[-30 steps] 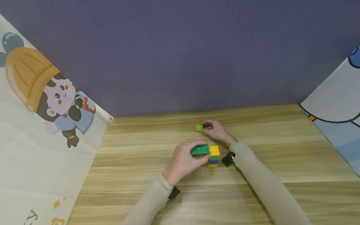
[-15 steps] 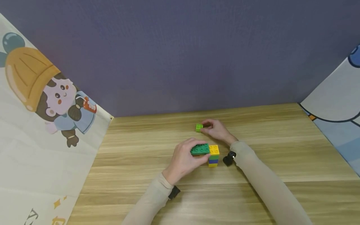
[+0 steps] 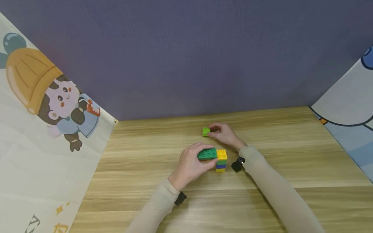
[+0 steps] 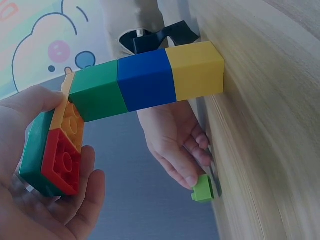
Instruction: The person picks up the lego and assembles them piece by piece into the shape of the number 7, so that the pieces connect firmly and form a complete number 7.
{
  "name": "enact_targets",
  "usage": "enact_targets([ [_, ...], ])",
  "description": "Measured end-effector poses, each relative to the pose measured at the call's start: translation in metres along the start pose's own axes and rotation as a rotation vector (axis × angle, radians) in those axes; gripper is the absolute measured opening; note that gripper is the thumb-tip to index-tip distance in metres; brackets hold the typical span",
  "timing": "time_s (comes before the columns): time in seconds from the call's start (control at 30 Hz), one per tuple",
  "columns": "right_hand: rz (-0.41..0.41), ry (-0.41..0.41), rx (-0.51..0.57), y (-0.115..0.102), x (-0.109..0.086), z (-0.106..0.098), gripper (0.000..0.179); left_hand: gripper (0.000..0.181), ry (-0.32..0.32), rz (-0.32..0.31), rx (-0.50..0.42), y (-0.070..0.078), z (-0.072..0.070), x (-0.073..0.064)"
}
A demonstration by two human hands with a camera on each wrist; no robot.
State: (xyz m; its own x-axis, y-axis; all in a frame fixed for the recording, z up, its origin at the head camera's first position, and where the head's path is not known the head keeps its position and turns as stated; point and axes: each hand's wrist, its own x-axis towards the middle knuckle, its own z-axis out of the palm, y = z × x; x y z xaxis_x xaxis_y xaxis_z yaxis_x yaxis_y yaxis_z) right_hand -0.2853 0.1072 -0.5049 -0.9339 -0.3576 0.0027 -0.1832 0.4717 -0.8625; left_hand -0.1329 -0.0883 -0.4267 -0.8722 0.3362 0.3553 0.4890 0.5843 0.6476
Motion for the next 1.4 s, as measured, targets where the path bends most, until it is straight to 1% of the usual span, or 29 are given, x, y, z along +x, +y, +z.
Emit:
enact_targets([
  [0.2,0.001,0.004,0.014,-0.001,-0.001,-0.001,0.045,0.038,-0.001,-0.003,-0.005,0.000,0.000,0.001],
  [0.63,-0.013,0.023,0.017,-0.004,-0.002,-0.003,0.044,0.039,0.007,0.014,-0.013,-0.001,0.001,0.002],
  [0.83,-0.033,0.017,0.015,-0.001,-0.003,-0.005,0.043,0.041,0.007,-0.001,-0.050,-0.003,0.002,0.001],
  [0.97,-0.037,0.017,0.010,-0.001,-0.005,-0.006,0.042,0.040,0.006,-0.006,-0.048,-0.003,0.002,0.001],
  [1.17,-0.029,0.008,0.010,-0.007,-0.010,-0.007,0.042,0.041,0.002,-0.009,-0.043,-0.003,0.002,0.000],
  [1.4,-0.044,0.005,0.019,-0.014,-0.017,-0.006,0.040,0.041,0.000,-0.013,-0.052,-0.003,0.002,0.000],
])
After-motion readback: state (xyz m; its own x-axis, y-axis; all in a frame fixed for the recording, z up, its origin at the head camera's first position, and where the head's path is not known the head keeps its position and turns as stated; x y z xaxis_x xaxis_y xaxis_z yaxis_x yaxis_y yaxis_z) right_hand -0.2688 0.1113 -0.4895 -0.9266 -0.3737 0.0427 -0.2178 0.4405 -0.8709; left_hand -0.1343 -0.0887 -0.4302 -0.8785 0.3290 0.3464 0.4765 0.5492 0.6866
